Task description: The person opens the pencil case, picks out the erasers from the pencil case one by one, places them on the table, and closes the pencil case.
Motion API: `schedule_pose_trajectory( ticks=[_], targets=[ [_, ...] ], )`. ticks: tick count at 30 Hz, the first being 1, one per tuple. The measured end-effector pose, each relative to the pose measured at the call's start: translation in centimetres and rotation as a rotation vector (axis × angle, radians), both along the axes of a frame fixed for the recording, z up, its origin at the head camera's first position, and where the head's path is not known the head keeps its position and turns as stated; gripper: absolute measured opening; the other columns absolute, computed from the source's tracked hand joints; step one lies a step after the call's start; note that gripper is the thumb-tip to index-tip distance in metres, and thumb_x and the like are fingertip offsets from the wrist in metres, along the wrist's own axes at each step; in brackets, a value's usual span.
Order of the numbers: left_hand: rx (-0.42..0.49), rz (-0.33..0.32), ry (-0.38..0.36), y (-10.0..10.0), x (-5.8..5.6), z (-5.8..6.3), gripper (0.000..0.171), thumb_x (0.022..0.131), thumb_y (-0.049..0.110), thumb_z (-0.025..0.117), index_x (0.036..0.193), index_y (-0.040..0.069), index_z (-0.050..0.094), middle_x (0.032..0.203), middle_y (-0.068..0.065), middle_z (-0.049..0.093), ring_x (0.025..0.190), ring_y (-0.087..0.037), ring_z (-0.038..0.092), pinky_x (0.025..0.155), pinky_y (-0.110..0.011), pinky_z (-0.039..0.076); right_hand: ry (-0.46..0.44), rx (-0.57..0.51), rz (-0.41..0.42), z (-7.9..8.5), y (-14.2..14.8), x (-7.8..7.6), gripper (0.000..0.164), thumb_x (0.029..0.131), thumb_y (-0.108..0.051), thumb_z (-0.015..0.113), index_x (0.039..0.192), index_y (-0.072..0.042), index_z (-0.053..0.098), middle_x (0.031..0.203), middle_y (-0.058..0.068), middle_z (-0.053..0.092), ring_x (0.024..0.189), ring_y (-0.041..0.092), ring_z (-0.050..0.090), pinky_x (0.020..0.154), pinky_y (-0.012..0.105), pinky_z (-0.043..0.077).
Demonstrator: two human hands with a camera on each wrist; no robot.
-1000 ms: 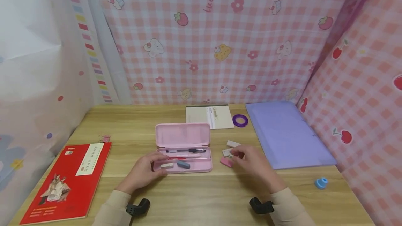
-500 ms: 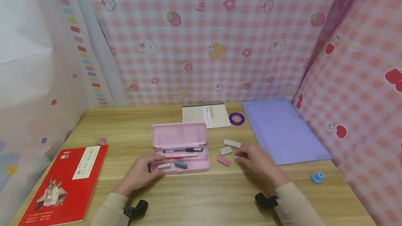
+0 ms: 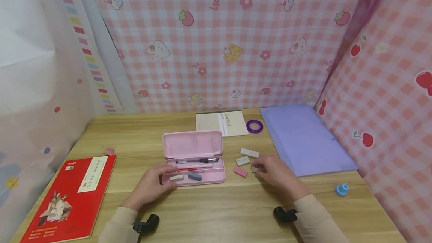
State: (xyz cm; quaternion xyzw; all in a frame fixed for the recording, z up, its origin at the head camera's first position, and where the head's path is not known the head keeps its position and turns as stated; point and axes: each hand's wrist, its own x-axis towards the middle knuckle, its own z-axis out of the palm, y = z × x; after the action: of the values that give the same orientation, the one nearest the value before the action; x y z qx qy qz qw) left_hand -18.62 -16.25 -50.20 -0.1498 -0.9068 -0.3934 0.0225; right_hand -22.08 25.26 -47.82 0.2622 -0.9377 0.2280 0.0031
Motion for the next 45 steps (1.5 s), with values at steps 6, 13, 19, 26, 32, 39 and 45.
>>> schedule_pose_trajectory(
  ticks=[6, 13, 19, 26, 32, 39, 45],
  targets=[
    [0.003, -0.001, -0.004, -0.1, 0.0, 0.1, 0.043, 0.072, 0.020, 0.085, 0.112, 0.014, 0.070, 0.127, -0.006, 0.060, 0.122, -0.029, 0.052, 0.106, -0.047, 0.038, 0.029, 0.043, -0.005, -0.2, 0.0, -0.1, 0.025, 0.078, -0.008, 0.078, 0.102, -0.011, 0.073, 0.093, -0.006, 0.064, 0.088, 0.013, 0.060, 0.078, 0.035, 0.053],
    [0.000, 0.006, -0.025, -0.1, 0.1, -0.1, 0.043, 0.072, 0.020, 0.085, 0.112, 0.015, 0.070, 0.128, -0.007, 0.060, 0.124, -0.029, 0.051, 0.107, -0.047, 0.036, 0.061, 0.043, 0.006, -0.4, -0.8, -0.3, 0.018, 0.080, -0.007, 0.075, 0.097, -0.014, 0.074, 0.086, -0.007, 0.064, 0.080, 0.011, 0.058, 0.072, 0.033, 0.052],
    [-0.004, 0.007, -0.027, 0.0, 0.1, 0.1, 0.043, 0.073, 0.021, 0.085, 0.113, 0.015, 0.070, 0.130, -0.007, 0.059, 0.125, -0.030, 0.050, 0.107, -0.048, 0.036, 0.097, 0.040, 0.010, -0.4, -1.3, -0.3, 0.017, 0.079, -0.008, 0.076, 0.094, -0.015, 0.075, 0.089, -0.006, 0.066, 0.082, 0.013, 0.060, 0.072, 0.034, 0.052],
    [-0.002, 0.006, -0.030, 0.0, 0.0, 0.1, 0.043, 0.073, 0.019, 0.085, 0.113, 0.014, 0.070, 0.129, -0.007, 0.059, 0.125, -0.029, 0.050, 0.107, -0.046, 0.036, 0.105, 0.051, -0.006, -0.4, -1.8, -0.2, 0.017, 0.078, -0.010, 0.077, 0.095, -0.015, 0.075, 0.090, -0.005, 0.067, 0.084, 0.015, 0.062, 0.076, 0.037, 0.052],
    [-0.003, 0.007, -0.030, 0.1, 0.0, 0.2, 0.043, 0.073, 0.019, 0.085, 0.113, 0.014, 0.070, 0.129, -0.007, 0.059, 0.124, -0.029, 0.051, 0.106, -0.046, 0.037, 0.086, 0.019, -0.014, -0.4, -1.6, -0.1, 0.018, 0.078, -0.008, 0.078, 0.096, -0.012, 0.074, 0.092, -0.002, 0.068, 0.086, 0.019, 0.063, 0.078, 0.041, 0.053],
    [-0.012, 0.007, -0.030, 0.1, 0.0, 0.2, 0.043, 0.073, 0.020, 0.085, 0.114, 0.014, 0.070, 0.129, -0.007, 0.059, 0.124, -0.029, 0.051, 0.106, -0.046, 0.037, 0.040, 0.009, -0.038, -0.5, -1.2, -0.2, 0.022, 0.079, -0.010, 0.078, 0.100, -0.011, 0.074, 0.091, -0.003, 0.067, 0.085, 0.014, 0.061, 0.078, 0.037, 0.053],
    [-0.015, 0.009, -0.021, 0.0, 0.0, 0.1, 0.043, 0.073, 0.021, 0.085, 0.113, 0.015, 0.070, 0.128, -0.005, 0.060, 0.123, -0.028, 0.052, 0.106, -0.045, 0.038, 0.035, 0.001, -0.040, -0.5, -1.1, -0.3, 0.019, 0.081, -0.011, 0.076, 0.100, -0.011, 0.074, 0.088, -0.006, 0.065, 0.081, 0.008, 0.059, 0.073, 0.031, 0.053]
  ],
)
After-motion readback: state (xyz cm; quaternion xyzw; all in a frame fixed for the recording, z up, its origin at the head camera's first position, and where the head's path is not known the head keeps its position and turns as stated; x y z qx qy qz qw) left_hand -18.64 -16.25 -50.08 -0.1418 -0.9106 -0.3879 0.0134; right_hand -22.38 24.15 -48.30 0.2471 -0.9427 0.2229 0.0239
